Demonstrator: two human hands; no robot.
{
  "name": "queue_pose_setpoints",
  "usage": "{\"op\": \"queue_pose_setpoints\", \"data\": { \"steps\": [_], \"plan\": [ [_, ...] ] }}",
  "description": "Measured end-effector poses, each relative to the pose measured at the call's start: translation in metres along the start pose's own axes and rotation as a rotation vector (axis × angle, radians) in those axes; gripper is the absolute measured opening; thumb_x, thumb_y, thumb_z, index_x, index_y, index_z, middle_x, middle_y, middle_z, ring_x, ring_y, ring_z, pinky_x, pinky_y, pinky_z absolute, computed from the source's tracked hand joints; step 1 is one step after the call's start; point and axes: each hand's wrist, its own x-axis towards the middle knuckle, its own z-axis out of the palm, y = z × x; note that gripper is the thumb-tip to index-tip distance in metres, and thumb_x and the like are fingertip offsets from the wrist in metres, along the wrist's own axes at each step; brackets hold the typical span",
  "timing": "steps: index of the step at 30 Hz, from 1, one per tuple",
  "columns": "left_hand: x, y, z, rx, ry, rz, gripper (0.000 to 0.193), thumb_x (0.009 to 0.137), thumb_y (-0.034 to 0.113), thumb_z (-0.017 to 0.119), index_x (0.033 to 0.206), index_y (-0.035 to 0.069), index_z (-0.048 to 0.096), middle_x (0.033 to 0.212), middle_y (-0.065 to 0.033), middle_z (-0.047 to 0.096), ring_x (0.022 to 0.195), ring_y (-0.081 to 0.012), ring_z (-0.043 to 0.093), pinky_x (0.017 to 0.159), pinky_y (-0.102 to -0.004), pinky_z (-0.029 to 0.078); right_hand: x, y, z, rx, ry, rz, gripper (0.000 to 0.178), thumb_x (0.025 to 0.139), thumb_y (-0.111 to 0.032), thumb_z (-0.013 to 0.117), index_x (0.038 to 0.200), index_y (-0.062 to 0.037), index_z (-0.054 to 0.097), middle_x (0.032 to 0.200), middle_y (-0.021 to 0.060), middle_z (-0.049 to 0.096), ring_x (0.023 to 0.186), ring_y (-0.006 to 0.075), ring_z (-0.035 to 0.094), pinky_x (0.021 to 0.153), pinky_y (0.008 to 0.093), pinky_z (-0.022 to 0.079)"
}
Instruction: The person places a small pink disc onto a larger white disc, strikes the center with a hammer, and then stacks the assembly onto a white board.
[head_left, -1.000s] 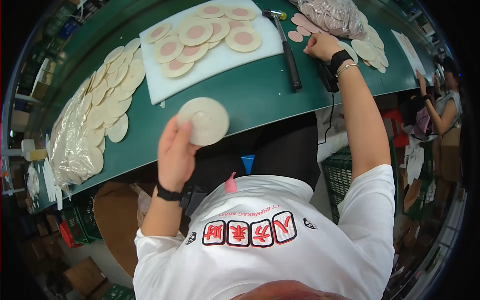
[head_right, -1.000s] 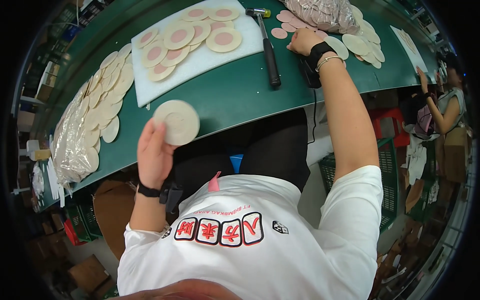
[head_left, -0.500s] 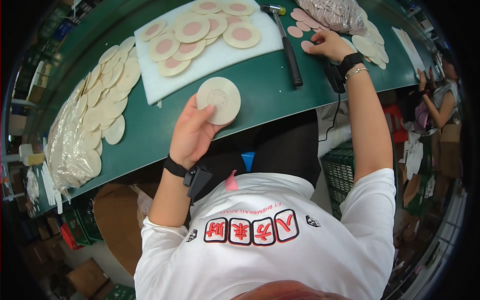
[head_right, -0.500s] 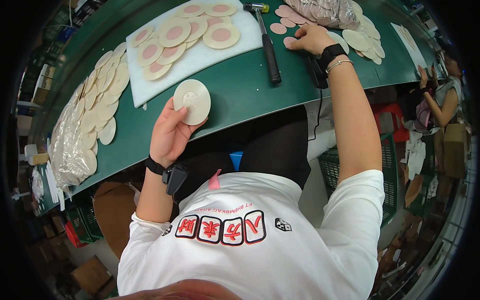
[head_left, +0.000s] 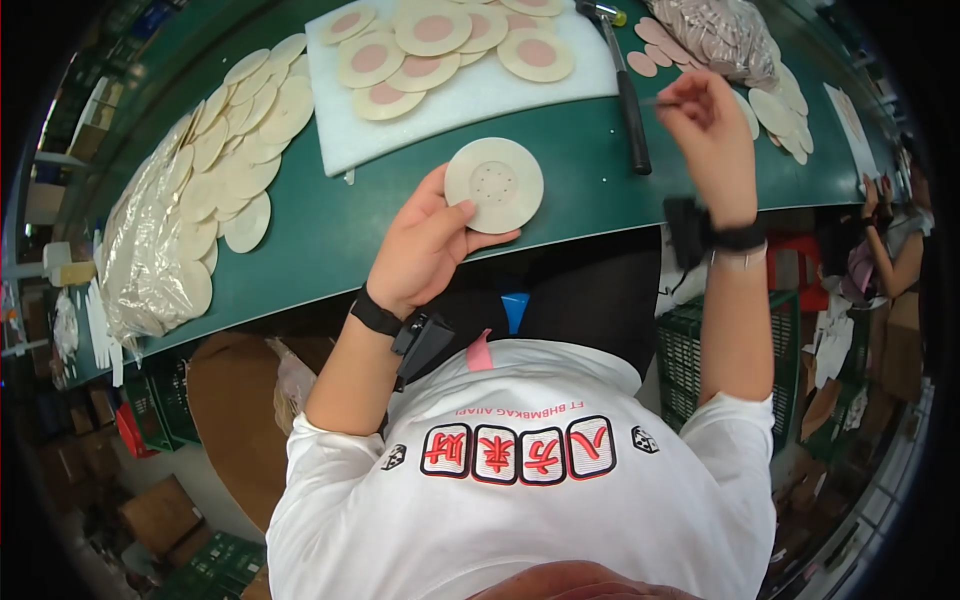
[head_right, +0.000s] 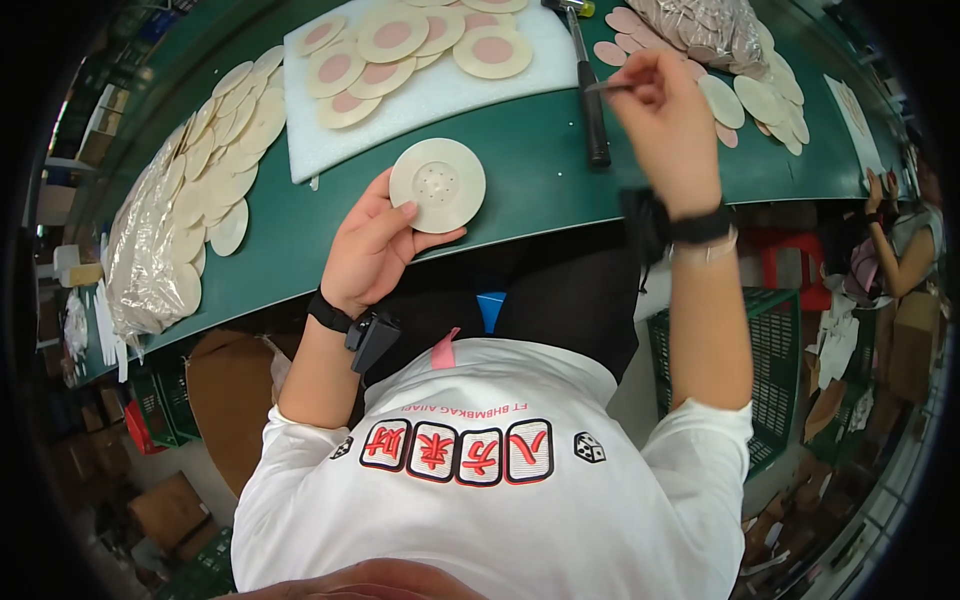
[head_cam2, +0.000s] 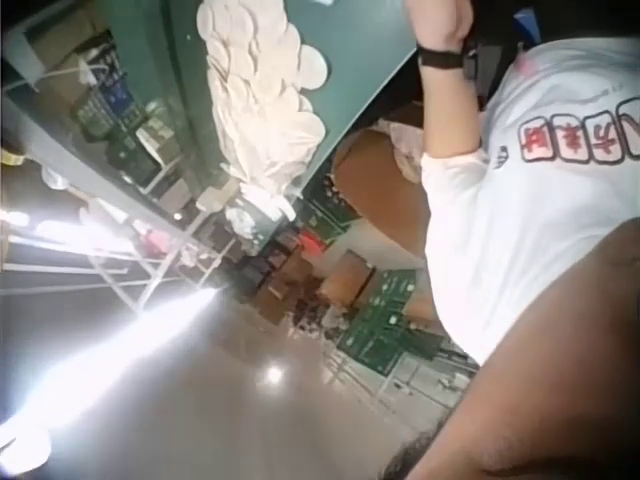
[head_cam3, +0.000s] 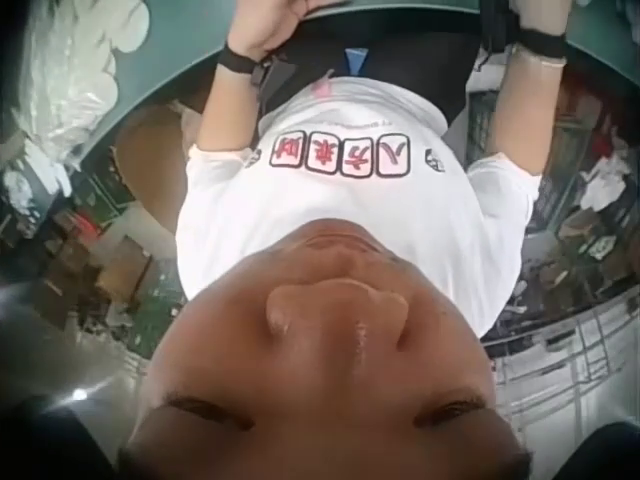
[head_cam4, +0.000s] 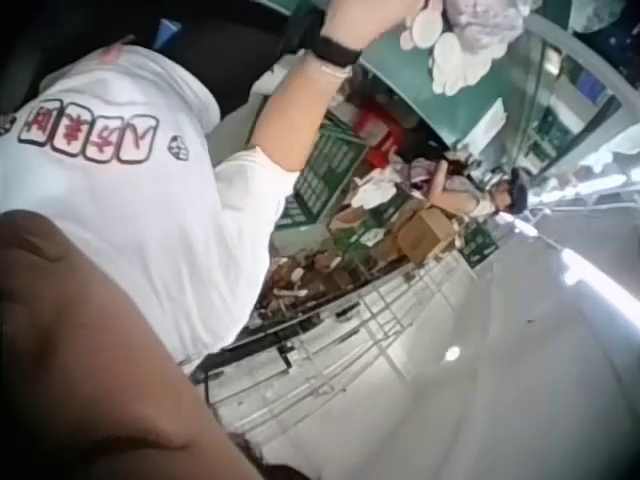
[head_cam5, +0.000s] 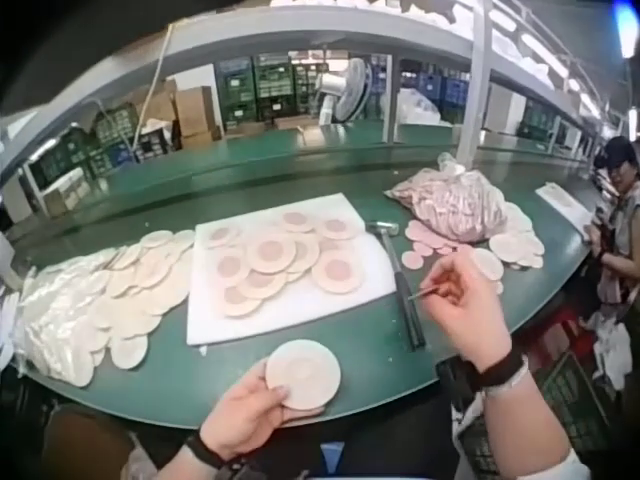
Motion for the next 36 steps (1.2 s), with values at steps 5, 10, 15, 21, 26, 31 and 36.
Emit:
{"op": "queue_pose_setpoints", "data": {
  "steps": [5,10,15,21,26,31,36],
  "plan": [
    [0.000,-0.001,0.004,0.050,-0.007,0.002,0.045,0.104,0.002,0.044,0.148,0.002,0.037,0.146,-0.0178,0.050,0.132,-0.0332,0.055,0.107,-0.0509,0.051,-0.074,-0.046,0.077,0.331,-0.105,-0.009,0.026,0.090,0.007,0.066,0.115,0.0019,0.059,0.113,0.0099,0.065,0.104,0.0147,0.064,0.092,0.0274,0.052],
    [-0.001,-0.002,0.005,0.049,-0.007,0.022,0.042,0.105,0.005,0.044,0.146,0.002,0.039,0.143,-0.0167,0.052,0.131,-0.0300,0.056,0.107,-0.0489,0.052,-0.091,-0.048,0.111,0.193,-0.075,-0.091,0.020,0.090,0.007,0.066,0.109,0.0033,0.062,0.117,0.0119,0.063,0.105,0.0170,0.065,0.089,0.0284,0.054],
    [-0.003,-0.008,0.007,0.083,0.012,0.084,0.040,0.105,0.004,0.048,0.144,0.001,0.039,0.139,-0.0154,0.054,0.128,-0.0269,0.057,0.107,-0.0460,0.052,-0.089,-0.057,0.127,0.224,0.012,0.001,0.019,0.087,0.005,0.070,0.105,0.0034,0.064,0.119,0.0120,0.061,0.099,0.0180,0.065,0.083,0.0292,0.055],
    [-0.004,-0.012,0.006,0.199,0.008,0.154,0.043,0.102,0.001,0.053,0.142,0.001,0.039,0.138,-0.0148,0.054,0.126,-0.0247,0.058,0.107,-0.0433,0.052,-0.091,-0.050,0.134,-0.121,0.073,-0.250,0.020,0.079,0.003,0.078,0.096,0.0000,0.067,0.115,0.0103,0.057,0.086,0.0157,0.061,0.074,0.0285,0.052],
    [-0.008,-0.017,0.005,0.273,0.020,0.224,0.039,0.102,0.000,0.053,0.139,-0.001,0.043,0.134,-0.0141,0.057,0.124,-0.0224,0.059,0.105,-0.0377,0.052,-0.095,-0.054,0.126,-0.048,0.112,-0.184,0.020,0.077,0.002,0.081,0.092,-0.0022,0.068,0.114,0.0091,0.057,0.078,0.0118,0.054,0.067,0.0243,0.046],
    [-0.019,-0.023,0.011,0.442,0.030,0.327,0.032,0.101,-0.003,0.053,0.133,-0.003,0.050,0.129,-0.0143,0.063,0.119,-0.0204,0.063,0.100,-0.0329,0.053,-0.105,-0.055,0.118,0.073,0.099,-0.080,0.018,0.077,0.002,0.081,0.089,-0.0034,0.069,0.110,0.0077,0.059,0.076,0.0104,0.051,0.064,0.0222,0.043],
    [-0.029,-0.017,0.023,0.701,-0.053,0.535,0.027,0.098,-0.008,0.054,0.124,-0.003,0.060,0.126,-0.0180,0.068,0.109,-0.0213,0.068,0.095,-0.0313,0.055,-0.115,-0.062,0.104,0.035,0.062,-0.188,0.020,0.075,0.002,0.084,0.088,-0.0033,0.069,0.106,0.0086,0.061,0.076,0.0130,0.055,0.063,0.0237,0.045]
  ]
}}
